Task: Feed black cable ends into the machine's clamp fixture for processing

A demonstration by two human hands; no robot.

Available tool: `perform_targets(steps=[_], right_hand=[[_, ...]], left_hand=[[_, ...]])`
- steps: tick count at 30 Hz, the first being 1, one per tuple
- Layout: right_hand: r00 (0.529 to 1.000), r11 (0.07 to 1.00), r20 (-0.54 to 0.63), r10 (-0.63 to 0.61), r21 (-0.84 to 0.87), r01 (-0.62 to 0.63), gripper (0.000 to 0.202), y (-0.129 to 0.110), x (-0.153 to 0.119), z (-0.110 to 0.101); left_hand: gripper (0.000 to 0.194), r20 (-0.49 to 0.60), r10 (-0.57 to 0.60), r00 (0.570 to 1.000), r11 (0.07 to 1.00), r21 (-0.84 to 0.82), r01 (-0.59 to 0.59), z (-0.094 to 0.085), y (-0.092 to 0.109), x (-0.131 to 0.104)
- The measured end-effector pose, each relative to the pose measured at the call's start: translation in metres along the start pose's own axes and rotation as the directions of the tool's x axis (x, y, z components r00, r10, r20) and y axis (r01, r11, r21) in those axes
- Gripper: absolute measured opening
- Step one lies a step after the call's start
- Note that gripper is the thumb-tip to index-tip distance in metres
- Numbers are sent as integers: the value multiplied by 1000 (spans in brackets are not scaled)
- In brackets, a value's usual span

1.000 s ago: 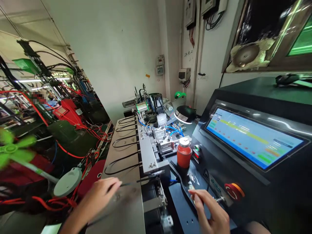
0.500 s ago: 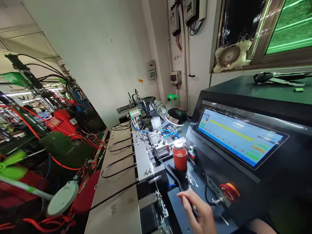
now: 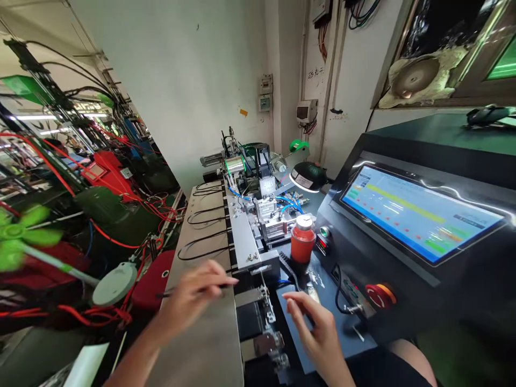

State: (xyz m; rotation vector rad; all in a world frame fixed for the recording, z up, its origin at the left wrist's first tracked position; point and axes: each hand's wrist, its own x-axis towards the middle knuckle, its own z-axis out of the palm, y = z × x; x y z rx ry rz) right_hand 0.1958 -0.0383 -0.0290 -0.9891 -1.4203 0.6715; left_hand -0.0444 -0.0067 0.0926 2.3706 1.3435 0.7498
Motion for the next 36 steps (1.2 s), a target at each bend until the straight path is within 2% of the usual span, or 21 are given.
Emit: perform_targets(steps=[2,3,6,8,13,17,18,20,23,26,30,33,36], right_hand=[[996,996,52,68,49,-70,20,-3,-2,0],[992,991,76,102,73,-108,21,-4,-3,0],[975,968,119,189,146,-206,21,-2,-5,5],[966,954,136,219,177,-242,20,1,-5,10],[956,956,185,226,148,-254,27,6,-4,12],[955,981,257,149,80,-174,28,5,-1,9],[968,987,223,118,80,-139,26,5,-2,10],[995,995,80,52,83,-58,21,4,-5,17],[992,999,-125,-21,45,27,18,3,-13,32],[981,1000,-190,-29,2,30,21,3,-20,42],[988,999,-147,36,15,-34,25,4,-19,41],[995,995,-20,99,21,-99,27,8,-12,33],[990,990,-12,140,-7,-140,27,16,-5,24]], left_hand=[[37,151,14,988,983,-180,14,31,8,4],[33,188,10,982,968,-248,37,46,11,7],[23,152,-43,987,949,-302,88,79,14,10],[21,136,-52,989,953,-288,89,88,12,7],[21,172,-2,985,982,-184,34,85,6,1],[25,245,30,969,989,-147,6,80,7,2],[24,230,13,973,986,-163,26,81,9,2],[24,177,-53,983,972,-217,91,85,13,1],[24,123,-141,982,937,-304,173,93,19,-3],[26,113,-163,980,917,-349,193,99,20,-6],[26,101,-160,982,931,-316,185,99,17,-5],[25,97,-200,975,955,-201,216,96,8,0],[27,121,-258,959,960,-80,268,97,-4,5]])
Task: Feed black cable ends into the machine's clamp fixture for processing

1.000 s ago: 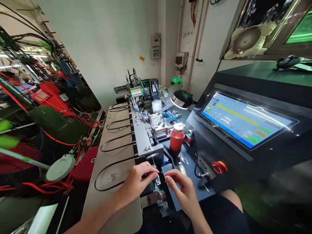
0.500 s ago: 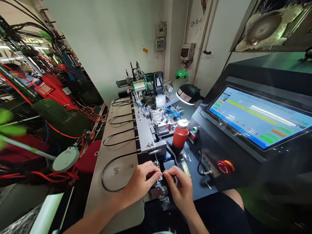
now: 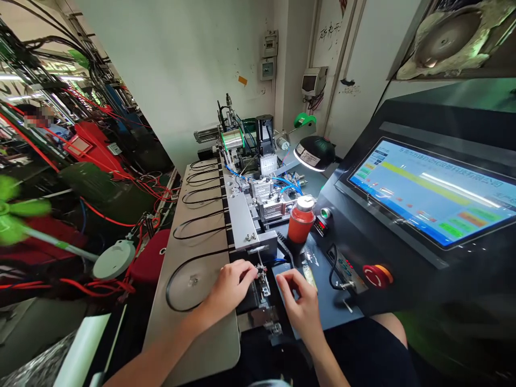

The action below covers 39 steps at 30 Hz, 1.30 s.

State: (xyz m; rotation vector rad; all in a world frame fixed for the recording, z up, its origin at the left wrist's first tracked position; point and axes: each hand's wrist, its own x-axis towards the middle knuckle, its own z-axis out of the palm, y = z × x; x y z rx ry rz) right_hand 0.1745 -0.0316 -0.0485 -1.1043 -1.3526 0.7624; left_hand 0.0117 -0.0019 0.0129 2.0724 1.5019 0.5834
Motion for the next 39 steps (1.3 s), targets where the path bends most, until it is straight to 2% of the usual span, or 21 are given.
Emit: perform_targets(steps=[4,10,14,20,27,29,31,34,36,39], right_hand=[[997,998,-56,48,-37,-51,27,12,3,-5],[996,996,-34,78,-32,-79,27,18,2,-4],[996,995,-16,91,-23,-92,28,20,3,-3],[989,994,92,112,-7,-112,32,27,11,3],[973,993,216,78,75,-97,35,33,29,26],[975,991,210,69,102,-92,36,36,29,30],[978,989,201,63,117,-88,35,37,28,33],[981,987,180,66,132,-91,35,38,25,34],[982,986,172,72,139,-96,35,40,24,36],[982,984,170,79,146,-104,36,43,22,38]], left_hand=[[28,41,-64,997,993,106,59,4,-7,6],[28,53,-121,991,983,143,112,6,-6,7],[27,54,-119,991,985,136,111,6,-6,7],[26,54,-137,989,977,173,126,6,-3,13],[25,63,-119,991,970,222,103,8,-1,15],[24,51,-88,995,962,263,71,9,-3,14],[19,-10,-27,1000,945,327,28,10,-6,9],[15,-57,175,983,888,441,-132,11,-13,1],[23,-38,337,941,802,536,-266,11,-16,-3],[27,55,520,853,601,686,-410,11,-14,-4]])
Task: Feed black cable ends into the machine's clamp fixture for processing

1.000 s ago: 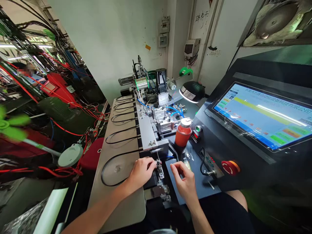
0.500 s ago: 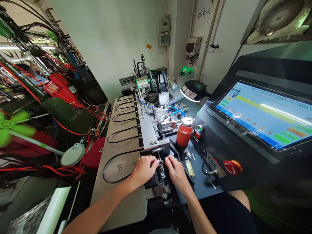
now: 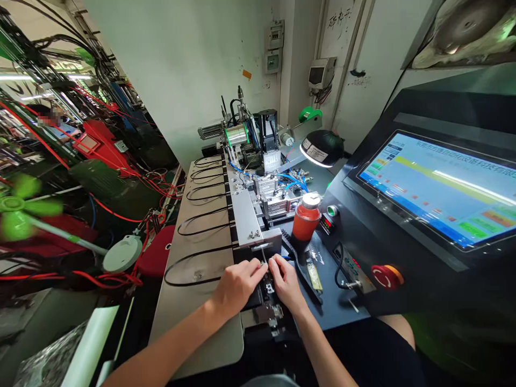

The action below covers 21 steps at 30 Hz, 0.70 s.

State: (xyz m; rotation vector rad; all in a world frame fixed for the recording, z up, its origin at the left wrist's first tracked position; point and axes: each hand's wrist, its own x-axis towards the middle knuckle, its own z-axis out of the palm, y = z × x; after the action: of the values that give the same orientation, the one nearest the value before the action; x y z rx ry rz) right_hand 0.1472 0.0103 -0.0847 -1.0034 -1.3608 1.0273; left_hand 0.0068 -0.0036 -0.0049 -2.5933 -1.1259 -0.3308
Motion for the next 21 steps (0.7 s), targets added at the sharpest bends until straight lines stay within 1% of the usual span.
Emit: perform_targets(steps=[2,3,4,5,6,8,10,11,14,15,18,21], right_hand=[[1000,1000,-2,3,2,-3,36,3,0,0],[1000,1000,-2,4,0,-4,36,5,0,0],[1000,1000,-4,4,-4,-4,37,6,0,-1],[1000,1000,-6,4,-9,-4,37,6,-1,-3],[1000,1000,-12,5,-14,-5,37,5,-1,-6],[999,998,-36,-7,-59,5,36,1,-3,-12],[996,988,-45,-74,-143,67,31,-5,-5,-17],[992,976,-30,-121,-188,114,28,-9,-7,-19],[971,927,45,-236,-291,239,25,-18,-12,-24],[967,911,49,-251,-325,253,25,-21,-14,-25],[959,868,-3,-284,-427,255,24,-25,-19,-28],[957,862,19,-289,-430,269,22,-27,-20,-29]], left_hand=[[24,28,122,992,989,80,-124,-1,1,3],[23,50,152,987,983,96,-156,-2,1,4],[23,65,150,987,983,93,-156,-3,1,5],[23,75,120,990,990,68,-125,-3,0,5],[22,82,67,994,997,23,-69,-4,-1,4],[18,99,-73,992,992,-94,82,-6,-6,1],[12,134,-183,974,962,-181,206,-8,-11,-3],[10,156,-211,965,950,-198,240,-10,-13,-4],[11,201,-236,951,942,-195,274,-13,-17,-5],[12,208,-235,949,942,-192,276,-13,-17,-5],[12,215,-231,949,943,-189,273,-13,-16,-4],[11,216,-225,950,945,-188,267,-13,-16,-5]])
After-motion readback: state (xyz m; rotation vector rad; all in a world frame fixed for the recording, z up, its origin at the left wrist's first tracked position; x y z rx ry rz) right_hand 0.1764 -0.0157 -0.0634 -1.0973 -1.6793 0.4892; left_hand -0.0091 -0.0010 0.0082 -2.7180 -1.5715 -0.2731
